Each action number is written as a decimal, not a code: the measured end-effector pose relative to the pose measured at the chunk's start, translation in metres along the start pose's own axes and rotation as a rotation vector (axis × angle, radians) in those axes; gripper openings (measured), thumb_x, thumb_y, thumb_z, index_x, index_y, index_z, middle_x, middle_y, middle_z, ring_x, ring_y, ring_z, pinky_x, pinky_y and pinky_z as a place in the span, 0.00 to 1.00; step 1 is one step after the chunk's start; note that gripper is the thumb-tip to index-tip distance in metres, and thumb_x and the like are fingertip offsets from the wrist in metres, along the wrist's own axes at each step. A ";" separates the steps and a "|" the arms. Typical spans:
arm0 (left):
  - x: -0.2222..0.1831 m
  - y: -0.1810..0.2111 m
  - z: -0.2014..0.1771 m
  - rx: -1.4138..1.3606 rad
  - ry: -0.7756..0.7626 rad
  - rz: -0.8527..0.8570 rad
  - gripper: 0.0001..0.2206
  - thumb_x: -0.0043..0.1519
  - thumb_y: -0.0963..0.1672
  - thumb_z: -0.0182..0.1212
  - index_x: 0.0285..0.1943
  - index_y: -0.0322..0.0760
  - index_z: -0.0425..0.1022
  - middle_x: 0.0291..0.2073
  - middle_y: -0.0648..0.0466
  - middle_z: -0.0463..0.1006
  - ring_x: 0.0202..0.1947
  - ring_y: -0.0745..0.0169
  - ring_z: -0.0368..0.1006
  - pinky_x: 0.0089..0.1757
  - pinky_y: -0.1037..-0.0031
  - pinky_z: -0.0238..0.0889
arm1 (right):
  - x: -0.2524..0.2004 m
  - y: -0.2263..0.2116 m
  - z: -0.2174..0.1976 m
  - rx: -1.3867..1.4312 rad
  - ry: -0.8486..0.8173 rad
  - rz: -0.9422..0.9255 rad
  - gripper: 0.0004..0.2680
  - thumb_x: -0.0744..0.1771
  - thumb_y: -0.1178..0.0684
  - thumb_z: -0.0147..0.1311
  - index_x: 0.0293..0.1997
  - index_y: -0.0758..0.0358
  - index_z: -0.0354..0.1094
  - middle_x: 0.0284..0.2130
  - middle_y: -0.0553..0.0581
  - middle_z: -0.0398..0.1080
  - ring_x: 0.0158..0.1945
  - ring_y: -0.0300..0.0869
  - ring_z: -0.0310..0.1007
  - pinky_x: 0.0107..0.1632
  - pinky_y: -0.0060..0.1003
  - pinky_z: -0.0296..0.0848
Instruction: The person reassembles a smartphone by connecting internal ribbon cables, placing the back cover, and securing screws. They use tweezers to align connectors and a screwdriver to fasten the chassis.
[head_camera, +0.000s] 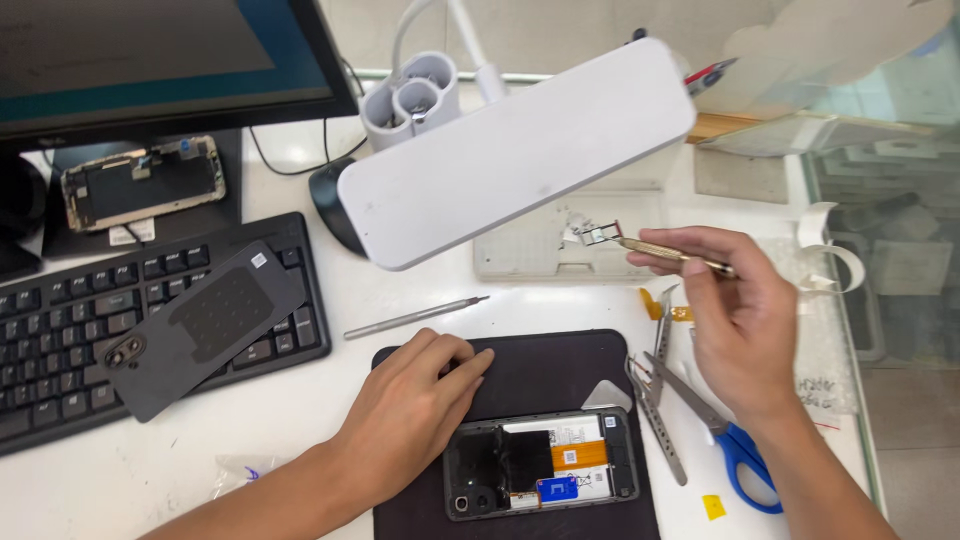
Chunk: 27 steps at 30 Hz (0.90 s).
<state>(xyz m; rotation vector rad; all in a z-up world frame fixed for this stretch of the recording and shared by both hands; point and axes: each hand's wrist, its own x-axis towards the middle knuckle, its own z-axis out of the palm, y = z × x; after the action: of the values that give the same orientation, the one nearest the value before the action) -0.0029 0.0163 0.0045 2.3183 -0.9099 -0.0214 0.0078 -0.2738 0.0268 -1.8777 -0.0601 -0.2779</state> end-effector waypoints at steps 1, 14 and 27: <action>0.000 0.000 0.000 -0.008 0.001 -0.001 0.13 0.57 0.39 0.66 0.51 0.27 0.80 0.40 0.49 0.78 0.40 0.54 0.73 0.39 0.67 0.70 | 0.003 0.002 0.000 0.023 -0.005 -0.029 0.08 0.73 0.62 0.41 0.57 0.72 0.63 0.52 0.66 0.74 0.56 0.50 0.79 0.61 0.39 0.77; 0.000 -0.002 0.003 0.020 -0.004 0.012 0.12 0.58 0.40 0.66 0.50 0.28 0.81 0.40 0.50 0.80 0.40 0.55 0.75 0.40 0.67 0.71 | 0.009 0.004 0.004 -0.032 -0.065 0.029 0.10 0.72 0.60 0.39 0.56 0.71 0.66 0.52 0.62 0.76 0.58 0.47 0.79 0.61 0.38 0.76; 0.000 -0.004 0.003 -0.003 0.000 0.009 0.12 0.58 0.40 0.66 0.49 0.28 0.81 0.39 0.49 0.81 0.40 0.55 0.76 0.40 0.67 0.71 | 0.007 0.010 -0.001 0.081 -0.018 0.040 0.08 0.72 0.60 0.40 0.55 0.70 0.64 0.51 0.66 0.75 0.55 0.51 0.80 0.59 0.41 0.78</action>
<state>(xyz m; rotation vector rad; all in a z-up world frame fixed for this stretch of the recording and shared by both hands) -0.0011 0.0166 0.0003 2.3113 -0.9189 -0.0188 0.0164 -0.2786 0.0193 -1.7991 -0.0457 -0.2275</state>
